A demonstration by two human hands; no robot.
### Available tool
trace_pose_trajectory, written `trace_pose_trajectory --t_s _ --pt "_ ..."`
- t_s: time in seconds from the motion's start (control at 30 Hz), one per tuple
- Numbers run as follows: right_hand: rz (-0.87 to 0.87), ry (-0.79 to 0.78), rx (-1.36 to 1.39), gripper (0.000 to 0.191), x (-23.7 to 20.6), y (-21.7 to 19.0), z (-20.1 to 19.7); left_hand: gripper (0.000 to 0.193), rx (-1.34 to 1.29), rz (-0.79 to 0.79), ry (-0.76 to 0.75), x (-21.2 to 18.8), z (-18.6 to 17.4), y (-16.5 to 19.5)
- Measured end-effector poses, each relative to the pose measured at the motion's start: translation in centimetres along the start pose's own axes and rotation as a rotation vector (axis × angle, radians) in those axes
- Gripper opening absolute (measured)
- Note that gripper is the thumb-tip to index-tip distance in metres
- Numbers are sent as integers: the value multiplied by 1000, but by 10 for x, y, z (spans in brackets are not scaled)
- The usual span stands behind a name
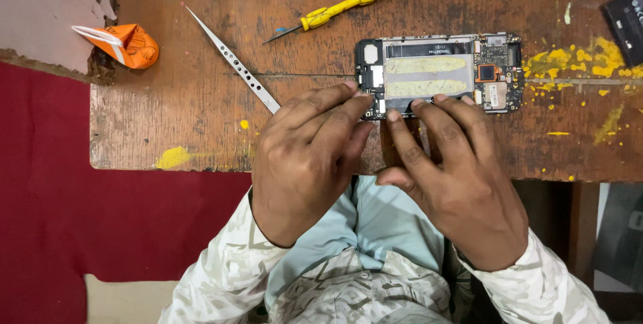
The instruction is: The person uses tweezers to manipulate small components on a disassembled smartphone motherboard, carefully adjusting connectors and parts on the circuit board.
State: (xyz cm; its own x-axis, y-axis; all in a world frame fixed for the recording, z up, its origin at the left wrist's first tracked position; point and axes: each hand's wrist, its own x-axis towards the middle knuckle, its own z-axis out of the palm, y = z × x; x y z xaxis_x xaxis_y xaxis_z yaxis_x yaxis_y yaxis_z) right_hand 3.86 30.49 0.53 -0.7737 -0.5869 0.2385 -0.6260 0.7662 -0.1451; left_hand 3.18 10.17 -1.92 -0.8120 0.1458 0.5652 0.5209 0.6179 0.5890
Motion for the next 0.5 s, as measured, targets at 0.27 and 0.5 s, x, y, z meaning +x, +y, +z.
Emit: trace_pose_trajectory --t_s 0.27,0.5 --pt "12 -13 2 68 1 -6 5 25 21 -7 24 -2 -1 -3" --pt "14 4 -9 68 3 -11 9 20 52 -27 62 -3 1 -3"
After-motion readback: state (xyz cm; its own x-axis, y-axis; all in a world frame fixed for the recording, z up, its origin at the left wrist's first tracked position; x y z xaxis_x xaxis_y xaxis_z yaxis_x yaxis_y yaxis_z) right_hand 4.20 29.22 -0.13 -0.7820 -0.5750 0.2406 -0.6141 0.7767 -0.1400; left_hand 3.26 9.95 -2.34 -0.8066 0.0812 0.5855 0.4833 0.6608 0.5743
